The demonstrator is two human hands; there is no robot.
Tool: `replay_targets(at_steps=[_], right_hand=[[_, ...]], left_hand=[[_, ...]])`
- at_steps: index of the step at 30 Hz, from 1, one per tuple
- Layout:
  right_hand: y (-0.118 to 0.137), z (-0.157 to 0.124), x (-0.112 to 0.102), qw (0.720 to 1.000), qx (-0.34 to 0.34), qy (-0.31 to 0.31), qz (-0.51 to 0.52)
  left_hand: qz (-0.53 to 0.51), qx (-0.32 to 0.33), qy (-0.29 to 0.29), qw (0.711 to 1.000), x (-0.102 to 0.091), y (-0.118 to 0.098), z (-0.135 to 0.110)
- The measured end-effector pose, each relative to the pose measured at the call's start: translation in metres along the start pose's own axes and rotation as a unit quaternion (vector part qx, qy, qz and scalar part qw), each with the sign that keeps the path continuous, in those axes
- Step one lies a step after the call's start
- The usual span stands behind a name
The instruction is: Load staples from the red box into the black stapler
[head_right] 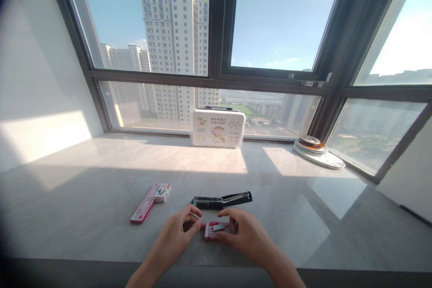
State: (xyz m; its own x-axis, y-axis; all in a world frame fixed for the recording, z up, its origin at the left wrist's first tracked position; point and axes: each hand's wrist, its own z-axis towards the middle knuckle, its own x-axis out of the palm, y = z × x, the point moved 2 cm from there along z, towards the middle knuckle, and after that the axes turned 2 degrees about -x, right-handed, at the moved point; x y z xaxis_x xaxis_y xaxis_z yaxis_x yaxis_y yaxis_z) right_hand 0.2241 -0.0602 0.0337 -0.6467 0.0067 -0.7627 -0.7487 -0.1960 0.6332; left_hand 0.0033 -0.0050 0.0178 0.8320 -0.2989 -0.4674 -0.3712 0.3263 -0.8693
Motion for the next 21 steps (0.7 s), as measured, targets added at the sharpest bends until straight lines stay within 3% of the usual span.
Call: replay_targets(at_steps=[4, 9, 12, 18, 21], right_hand=[[0.005, 0.003, 0.004, 0.999, -0.015, 0.014, 0.031], [0.006, 0.005, 0.008, 0.998, -0.031, -0.004, 0.047], [0.004, 0.006, 0.007, 0.998, -0.03, 0.011, 0.047], [0.009, 0.012, 0.004, 0.999, -0.041, -0.001, -0.015], [0.017, 0.023, 0.005, 0.998, -0.055, -0.03, -0.019]], left_hand=[[-0.018, -0.001, 0.051, 0.999, 0.001, 0.005, 0.002], [-0.035, -0.003, 0.035, 0.999, 0.008, 0.003, -0.001], [-0.033, 0.007, 0.033, 0.999, 0.003, 0.003, 0.002], [0.141, 0.049, -0.102, 0.983, -0.024, 0.013, 0.03], [0.181, 0.049, -0.059, 0.98, -0.023, 0.02, 0.038]])
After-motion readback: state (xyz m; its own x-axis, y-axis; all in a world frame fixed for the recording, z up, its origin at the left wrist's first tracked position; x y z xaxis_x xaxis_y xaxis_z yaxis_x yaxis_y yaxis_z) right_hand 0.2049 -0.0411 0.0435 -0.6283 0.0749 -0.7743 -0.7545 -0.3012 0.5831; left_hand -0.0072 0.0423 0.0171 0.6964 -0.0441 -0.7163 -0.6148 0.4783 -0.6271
